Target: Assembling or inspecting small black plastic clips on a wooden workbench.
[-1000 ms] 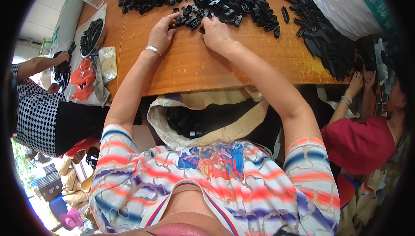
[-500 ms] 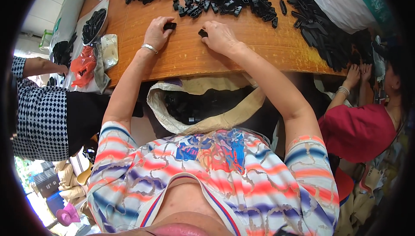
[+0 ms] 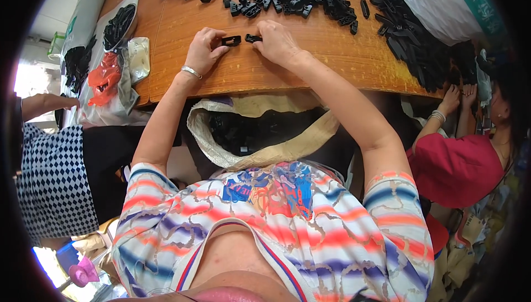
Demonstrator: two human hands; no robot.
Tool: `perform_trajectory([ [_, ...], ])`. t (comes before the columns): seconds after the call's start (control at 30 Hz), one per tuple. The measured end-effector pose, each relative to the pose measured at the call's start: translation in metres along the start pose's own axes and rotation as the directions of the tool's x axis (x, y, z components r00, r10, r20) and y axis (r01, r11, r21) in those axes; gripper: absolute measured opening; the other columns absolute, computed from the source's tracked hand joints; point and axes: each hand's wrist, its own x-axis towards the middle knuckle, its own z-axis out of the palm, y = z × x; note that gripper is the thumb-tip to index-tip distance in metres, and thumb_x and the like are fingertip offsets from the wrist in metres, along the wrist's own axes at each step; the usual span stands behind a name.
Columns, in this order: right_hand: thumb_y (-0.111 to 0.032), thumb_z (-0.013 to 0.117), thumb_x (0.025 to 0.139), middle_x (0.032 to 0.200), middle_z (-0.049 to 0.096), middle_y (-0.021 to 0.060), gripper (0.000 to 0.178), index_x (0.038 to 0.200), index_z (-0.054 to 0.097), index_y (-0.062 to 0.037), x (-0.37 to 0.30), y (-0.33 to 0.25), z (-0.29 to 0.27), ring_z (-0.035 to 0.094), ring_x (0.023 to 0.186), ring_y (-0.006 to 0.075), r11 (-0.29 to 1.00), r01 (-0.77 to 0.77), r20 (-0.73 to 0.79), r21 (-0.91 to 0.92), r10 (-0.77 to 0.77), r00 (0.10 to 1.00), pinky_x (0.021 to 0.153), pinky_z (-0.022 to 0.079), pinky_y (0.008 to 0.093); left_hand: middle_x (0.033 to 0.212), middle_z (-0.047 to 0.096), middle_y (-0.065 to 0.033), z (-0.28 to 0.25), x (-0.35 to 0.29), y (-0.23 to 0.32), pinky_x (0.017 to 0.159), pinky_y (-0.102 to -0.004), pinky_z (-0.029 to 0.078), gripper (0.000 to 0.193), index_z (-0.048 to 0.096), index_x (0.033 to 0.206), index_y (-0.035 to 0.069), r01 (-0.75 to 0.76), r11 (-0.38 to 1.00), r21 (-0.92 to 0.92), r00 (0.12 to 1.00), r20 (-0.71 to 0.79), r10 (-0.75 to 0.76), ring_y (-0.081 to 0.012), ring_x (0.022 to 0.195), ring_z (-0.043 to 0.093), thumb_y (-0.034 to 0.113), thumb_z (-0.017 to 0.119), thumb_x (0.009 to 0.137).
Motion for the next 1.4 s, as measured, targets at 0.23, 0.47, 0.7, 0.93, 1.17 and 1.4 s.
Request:
perform_trajectory([
  [0.23, -0.008, 0.07, 0.079, 0.1, 0.058, 0.0165, 0.019, 0.093, 0.06, -0.0025, 0.022, -0.022, 0.029, 0.061, 0.09, 0.0379, 0.98, 0.153, -0.072, 0.125, -0.145, 0.987, 0.078, 0.05, 0.0444, 0.092, 0.061, -0.0074, 0.006, 0.0, -0.005, 0.083, -0.0364, 0.048, 0.026, 0.069, 0.095, 0.006, 0.041, 0.999, 0.016, 0.999, 0.029, -0.041, -0.0271, 0.092, 0.056, 0.015, 0.077, 0.072],
  [0.47, -0.009, 0.071, 0.078, 0.099, 0.059, 0.0163, 0.019, 0.094, 0.063, -0.0017, 0.027, -0.02, 0.029, 0.062, 0.091, 0.0379, 0.991, 0.118, 0.038, 0.065, -0.12, 0.992, 0.08, 0.052, 0.044, 0.089, 0.061, -0.0086, 0.002, 0.003, -0.006, 0.08, -0.0367, 0.049, 0.023, 0.069, 0.093, 0.004, 0.067, 0.994, -0.086, 0.995, 0.078, -0.061, -0.0265, 0.086, 0.058, 0.018, 0.074, 0.076],
  [0.7, -0.011, 0.074, 0.075, 0.097, 0.061, 0.0143, 0.023, 0.095, 0.066, -0.0045, 0.021, -0.019, 0.034, 0.062, 0.09, 0.0363, 0.991, 0.109, -0.004, 0.076, -0.109, 0.994, 0.079, 0.051, 0.0439, 0.084, 0.067, -0.0115, 0.004, 0.016, -0.008, 0.07, -0.0322, 0.05, 0.023, 0.068, 0.088, 0.002, 0.311, 0.941, -0.133, 0.941, 0.183, -0.285, -0.021, 0.076, 0.063, 0.025, 0.07, 0.081],
  [0.93, -0.013, 0.075, 0.07, 0.094, 0.063, 0.014, 0.026, 0.092, 0.064, -0.005, -0.03, -0.03, 0.018, 0.061, 0.088, 0.0361, 0.988, 0.099, 0.179, 0.119, -0.119, 0.977, 0.076, 0.05, 0.0437, 0.077, 0.063, -0.0028, -0.004, 0.011, -0.014, 0.067, -0.0272, 0.049, 0.018, 0.068, 0.093, 0.002, 0.095, 0.973, -0.21, 0.94, 0.34, -0.018, -0.0109, 0.072, 0.058, 0.017, 0.072, 0.083],
  [1.17, -0.016, 0.077, 0.071, 0.087, 0.061, 0.0106, 0.026, 0.092, 0.065, -0.0065, -0.087, -0.045, -0.02, 0.063, 0.084, 0.03, 0.961, 0.096, 0.501, 0.258, -0.218, 0.838, 0.073, 0.051, 0.0407, 0.094, 0.064, -0.0112, 0.008, 0.059, -0.026, 0.076, -0.0368, 0.052, 0.024, 0.064, 0.109, 0.012, 0.107, 0.993, -0.059, 0.993, -0.034, -0.109, -0.0275, 0.084, 0.064, 0.012, 0.064, 0.085],
  [1.4, -0.009, 0.059, 0.083, 0.097, 0.061, 0.015, 0.012, 0.093, 0.065, -0.006, 0.026, 0.011, 0.003, 0.063, 0.086, 0.0362, 0.994, 0.105, -0.165, 0.006, -0.103, 0.981, 0.074, 0.052, 0.0431, 0.093, 0.067, -0.0142, 0.033, 0.095, -0.035, 0.078, -0.0397, 0.05, 0.02, 0.068, 0.101, 0.012, 0.175, 0.981, -0.087, 0.984, -0.031, -0.178, -0.0304, 0.089, 0.064, 0.022, 0.066, 0.084],
])
